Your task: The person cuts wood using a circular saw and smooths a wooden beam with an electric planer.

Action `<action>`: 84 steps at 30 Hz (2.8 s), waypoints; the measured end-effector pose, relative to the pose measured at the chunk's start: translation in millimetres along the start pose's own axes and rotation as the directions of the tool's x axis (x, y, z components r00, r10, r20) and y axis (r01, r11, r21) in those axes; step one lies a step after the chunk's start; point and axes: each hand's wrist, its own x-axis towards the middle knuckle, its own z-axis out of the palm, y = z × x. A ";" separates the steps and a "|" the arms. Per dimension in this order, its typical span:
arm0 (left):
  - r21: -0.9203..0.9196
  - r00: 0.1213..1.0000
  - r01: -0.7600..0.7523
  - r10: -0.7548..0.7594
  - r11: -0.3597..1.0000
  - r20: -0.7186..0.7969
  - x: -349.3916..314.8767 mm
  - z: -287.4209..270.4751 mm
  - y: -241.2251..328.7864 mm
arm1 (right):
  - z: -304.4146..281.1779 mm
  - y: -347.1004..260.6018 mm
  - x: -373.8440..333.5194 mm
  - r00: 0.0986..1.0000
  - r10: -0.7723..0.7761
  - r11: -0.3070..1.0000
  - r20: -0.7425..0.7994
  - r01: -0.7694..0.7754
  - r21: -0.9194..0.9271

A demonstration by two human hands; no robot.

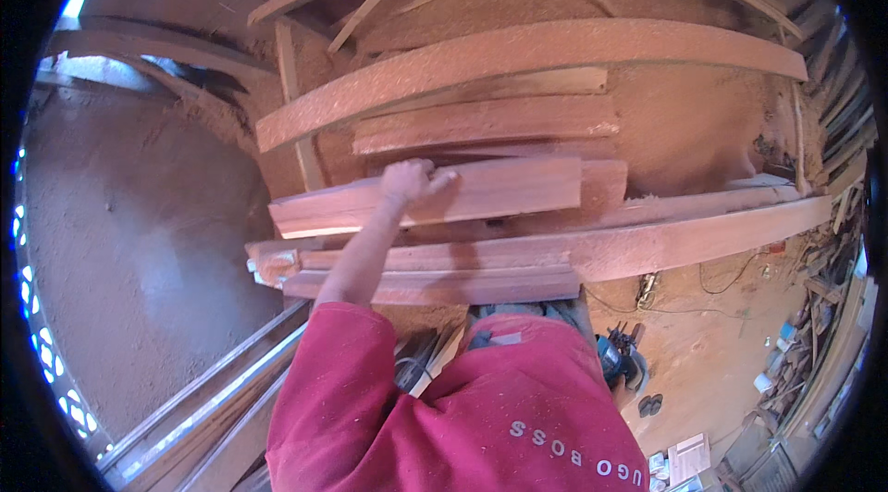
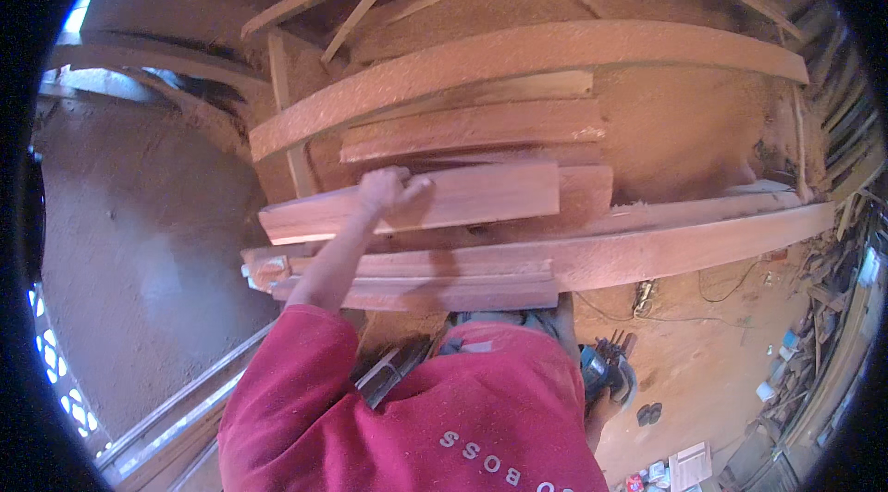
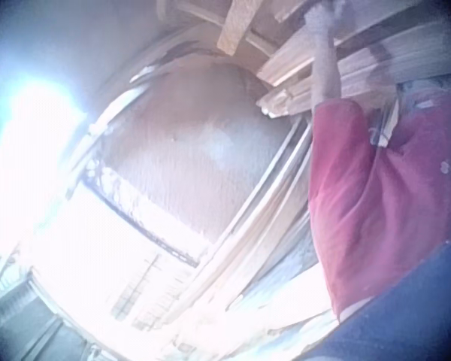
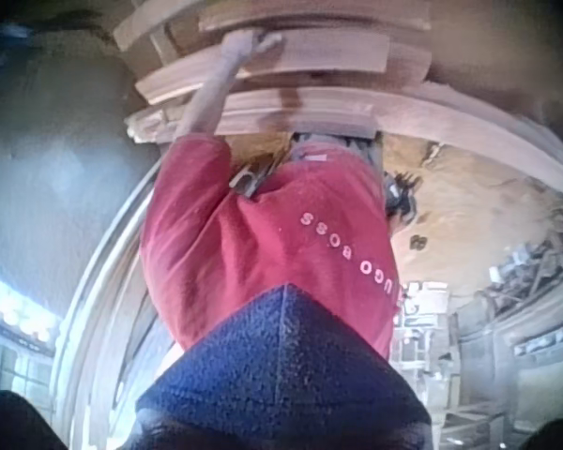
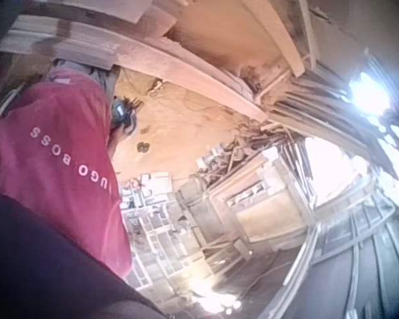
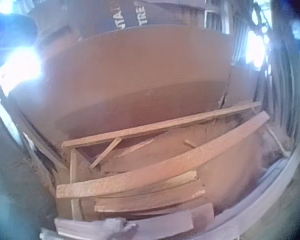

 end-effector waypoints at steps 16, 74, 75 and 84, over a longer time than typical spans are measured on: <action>0.180 0.975 0.167 -0.136 0.969 -0.176 229.9 -98.8 -38.0 | -4.2 -56.4 -49.8 0.999 -0.033 0.998 0.007 0.034 -0.049; -0.533 0.596 0.714 -0.793 0.454 0.122 -330.8 216.7 499.9 | -74.1 -442.0 470.0 -0.042 -0.366 0.044 0.930 0.997 0.063; -0.559 0.616 0.684 -0.782 0.469 0.097 -329.8 221.7 494.3 | -77.6 -443.2 475.2 0.010 -0.373 0.037 0.928 0.999 0.004; -0.515 0.855 0.417 -0.515 0.749 -0.056 -297.3 255.5 430.3 | -99.1 -430.6 504.8 0.081 -0.563 -0.079 0.823 0.985 -0.152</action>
